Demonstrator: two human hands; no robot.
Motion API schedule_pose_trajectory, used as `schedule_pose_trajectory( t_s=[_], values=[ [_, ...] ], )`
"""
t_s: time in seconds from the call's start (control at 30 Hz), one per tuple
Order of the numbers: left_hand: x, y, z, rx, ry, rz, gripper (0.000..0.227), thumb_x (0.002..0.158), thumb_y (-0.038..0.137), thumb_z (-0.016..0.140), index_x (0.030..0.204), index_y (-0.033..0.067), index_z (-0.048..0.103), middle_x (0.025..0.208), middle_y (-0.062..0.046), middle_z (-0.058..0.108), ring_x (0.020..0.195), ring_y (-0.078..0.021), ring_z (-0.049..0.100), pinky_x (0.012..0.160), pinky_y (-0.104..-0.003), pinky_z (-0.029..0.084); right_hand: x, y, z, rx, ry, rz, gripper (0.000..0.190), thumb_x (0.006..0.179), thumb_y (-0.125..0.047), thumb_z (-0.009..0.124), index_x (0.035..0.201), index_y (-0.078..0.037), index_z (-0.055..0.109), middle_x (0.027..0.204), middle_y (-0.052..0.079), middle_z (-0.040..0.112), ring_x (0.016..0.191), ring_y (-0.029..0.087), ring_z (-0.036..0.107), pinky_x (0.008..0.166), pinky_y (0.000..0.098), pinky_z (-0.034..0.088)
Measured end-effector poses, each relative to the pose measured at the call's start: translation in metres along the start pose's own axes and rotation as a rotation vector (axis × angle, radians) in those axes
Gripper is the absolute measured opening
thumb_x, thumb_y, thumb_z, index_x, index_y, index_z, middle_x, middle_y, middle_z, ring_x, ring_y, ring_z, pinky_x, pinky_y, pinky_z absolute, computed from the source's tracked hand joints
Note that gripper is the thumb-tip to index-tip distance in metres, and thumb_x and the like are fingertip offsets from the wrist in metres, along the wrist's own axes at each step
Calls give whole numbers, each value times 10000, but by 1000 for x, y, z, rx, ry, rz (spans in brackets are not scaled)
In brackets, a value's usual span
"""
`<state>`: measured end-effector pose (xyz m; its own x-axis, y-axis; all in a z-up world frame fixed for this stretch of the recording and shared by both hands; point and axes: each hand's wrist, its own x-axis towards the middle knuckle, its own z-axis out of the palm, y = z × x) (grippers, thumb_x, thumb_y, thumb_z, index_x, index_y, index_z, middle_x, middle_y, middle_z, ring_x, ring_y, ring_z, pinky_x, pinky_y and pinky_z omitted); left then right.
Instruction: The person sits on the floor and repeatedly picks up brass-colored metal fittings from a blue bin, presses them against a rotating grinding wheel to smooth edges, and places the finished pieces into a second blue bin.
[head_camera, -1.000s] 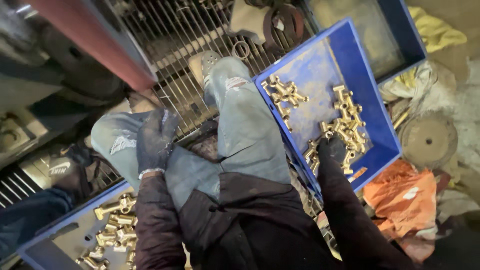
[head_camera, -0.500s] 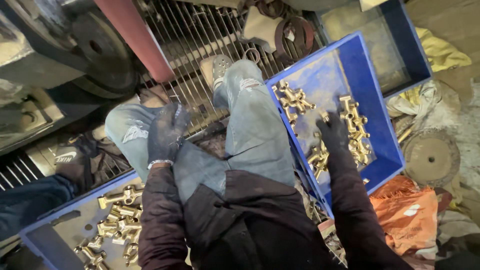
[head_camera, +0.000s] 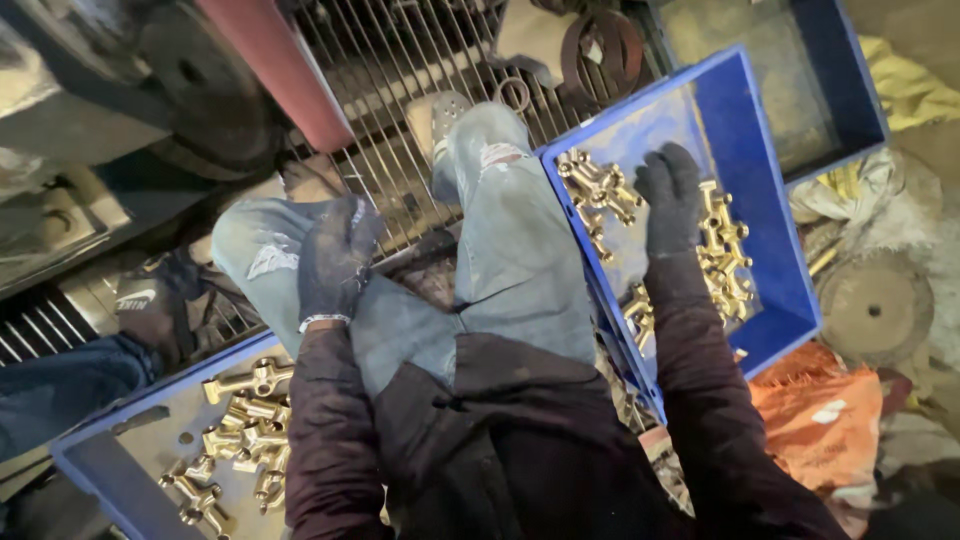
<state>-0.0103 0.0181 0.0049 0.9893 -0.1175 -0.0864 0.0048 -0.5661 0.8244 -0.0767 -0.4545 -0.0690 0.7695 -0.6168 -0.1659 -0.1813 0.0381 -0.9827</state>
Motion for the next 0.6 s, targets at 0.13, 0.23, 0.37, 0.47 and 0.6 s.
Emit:
schedule_pose_trajectory(
  t_s=[0.13, 0.23, 0.37, 0.47, 0.6],
  values=[
    [8, 5, 0, -18, -24, -1, 342, 1014, 306, 658, 1169, 2, 658, 1043, -254, 704, 973, -423, 676, 840, -475, 515, -32, 23, -81, -642, -11, -21, 376, 1001, -240, 731, 1297, -36, 620, 1113, 132, 707, 987, 249, 676, 866, 368, 552],
    [10, 7, 0, 12, 4, 37, 371, 1031, 315, 658, 1210, -9, 651, 1061, -264, 699, 986, -437, 673, 841, -486, 516, -76, 44, -123, -1181, -2, 156, 443, 986, -418, 736, 1252, -72, 663, 1114, 215, 732, 1026, 389, 680, 887, 487, 520],
    [9, 10, 3, -32, -41, -75, 383, 1015, 335, 633, 1210, 6, 647, 1028, -245, 709, 938, -419, 694, 805, -478, 521, -132, 80, -131, -1457, -68, -10, 555, 829, -380, 773, 1266, -52, 678, 1036, 265, 709, 929, 426, 681, 784, 511, 542],
    [12, 10, 4, 23, -19, 36, 360, 1046, 316, 642, 1199, -10, 651, 1055, -268, 701, 981, -451, 668, 841, -488, 513, -135, 91, -126, -1331, -38, 45, 481, 868, -407, 755, 1202, -69, 683, 981, 217, 718, 902, 409, 688, 783, 520, 537],
    [13, 6, 6, 59, -37, -19, 392, 1011, 325, 652, 1209, -13, 646, 1040, -276, 693, 973, -440, 673, 830, -489, 511, -112, 87, -133, -1236, -116, 3, 402, 896, -433, 763, 1082, -80, 710, 976, 206, 706, 913, 409, 687, 790, 508, 543]
  ],
)
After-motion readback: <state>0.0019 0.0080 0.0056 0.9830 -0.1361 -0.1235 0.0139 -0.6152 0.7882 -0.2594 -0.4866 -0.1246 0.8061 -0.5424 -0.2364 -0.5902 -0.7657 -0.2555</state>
